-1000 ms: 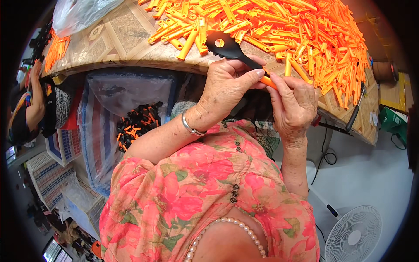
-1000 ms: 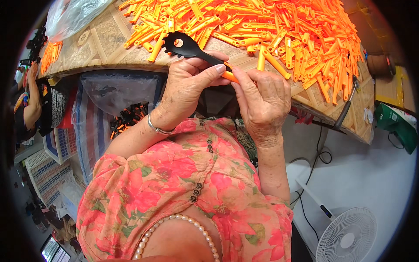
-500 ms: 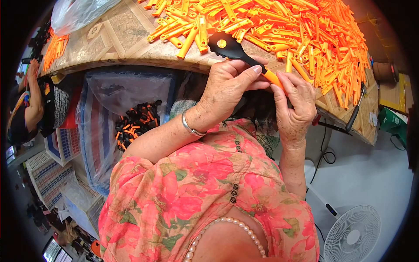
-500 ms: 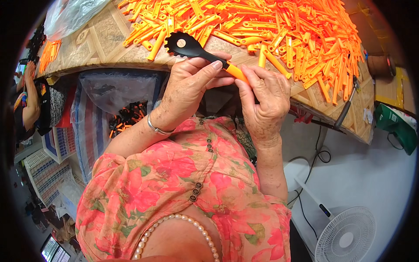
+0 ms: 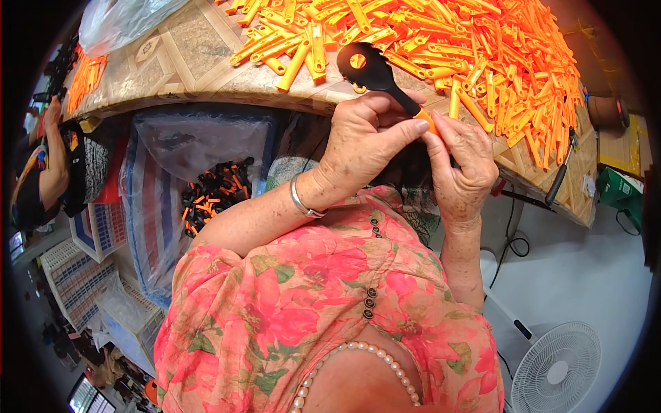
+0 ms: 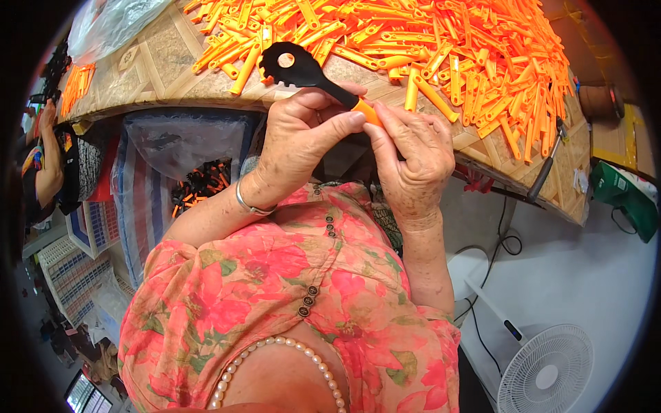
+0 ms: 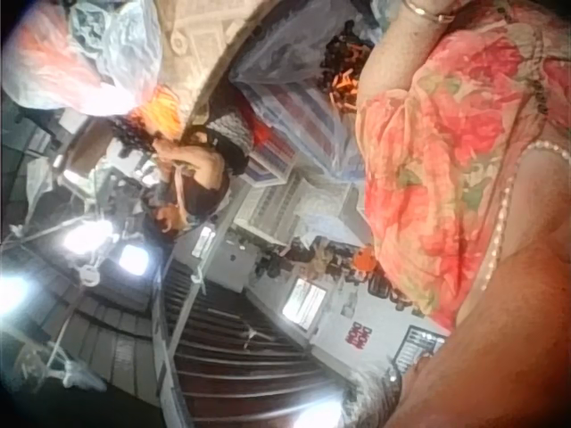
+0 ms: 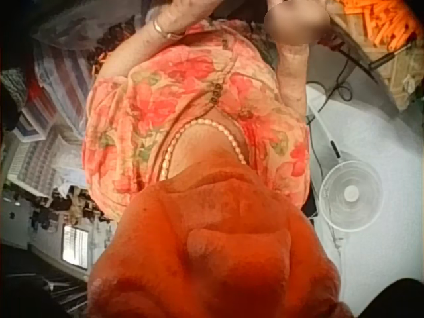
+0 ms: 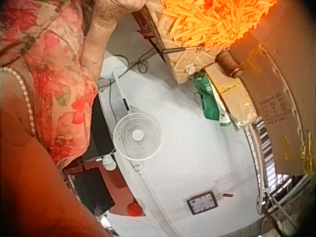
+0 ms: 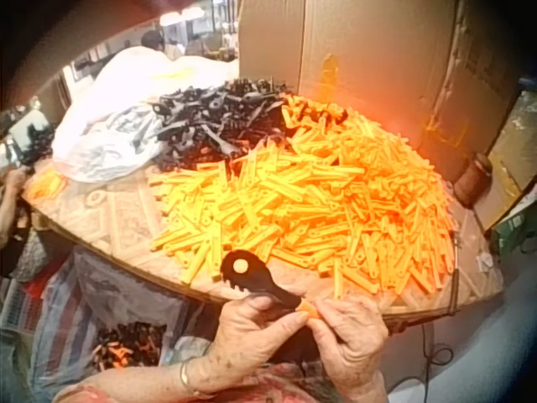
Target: The person assembles orange plastic components by inserting them into a black plastic jig and striking them with a hammer to secure the fit. The person repeatedly picks up orange pieces, aligns them in the jig, and uses a hammer to drive them into place, then discards the finished units.
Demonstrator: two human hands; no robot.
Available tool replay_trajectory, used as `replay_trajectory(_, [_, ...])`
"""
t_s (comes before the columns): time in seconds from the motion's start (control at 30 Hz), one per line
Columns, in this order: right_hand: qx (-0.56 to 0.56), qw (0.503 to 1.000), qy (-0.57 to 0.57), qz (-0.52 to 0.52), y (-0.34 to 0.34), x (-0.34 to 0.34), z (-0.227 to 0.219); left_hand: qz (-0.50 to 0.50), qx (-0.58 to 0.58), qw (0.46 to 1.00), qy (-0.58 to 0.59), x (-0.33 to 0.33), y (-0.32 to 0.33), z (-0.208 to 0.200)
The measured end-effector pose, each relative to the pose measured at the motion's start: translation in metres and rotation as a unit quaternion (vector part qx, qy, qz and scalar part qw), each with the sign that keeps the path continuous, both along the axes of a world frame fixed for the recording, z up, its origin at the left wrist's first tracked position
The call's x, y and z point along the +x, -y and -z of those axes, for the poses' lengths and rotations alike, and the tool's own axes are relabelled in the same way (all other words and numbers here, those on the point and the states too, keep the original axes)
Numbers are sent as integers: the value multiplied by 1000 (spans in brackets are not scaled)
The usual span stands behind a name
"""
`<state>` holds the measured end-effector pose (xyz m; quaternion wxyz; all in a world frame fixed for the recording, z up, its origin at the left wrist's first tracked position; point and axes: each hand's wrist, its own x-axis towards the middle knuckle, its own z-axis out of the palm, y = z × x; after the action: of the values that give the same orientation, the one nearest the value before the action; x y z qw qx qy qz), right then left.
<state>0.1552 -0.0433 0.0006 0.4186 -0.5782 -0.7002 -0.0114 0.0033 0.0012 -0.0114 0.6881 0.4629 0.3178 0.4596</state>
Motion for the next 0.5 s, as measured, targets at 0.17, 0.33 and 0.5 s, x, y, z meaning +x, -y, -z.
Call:
replay_trajectory(0.17, [-34,997,-75,-14,3,-2,-8,6,-3,1000,-3,-3,0,-1])
replay_trajectory(0.33, [-188,948,-255,-27,9,4,-8,28,17,999,40,-3,-1,1])
replay_trajectory(0.5, [-203,946,-248,-43,11,2,-7,24,49,998,21,-4,1,3])
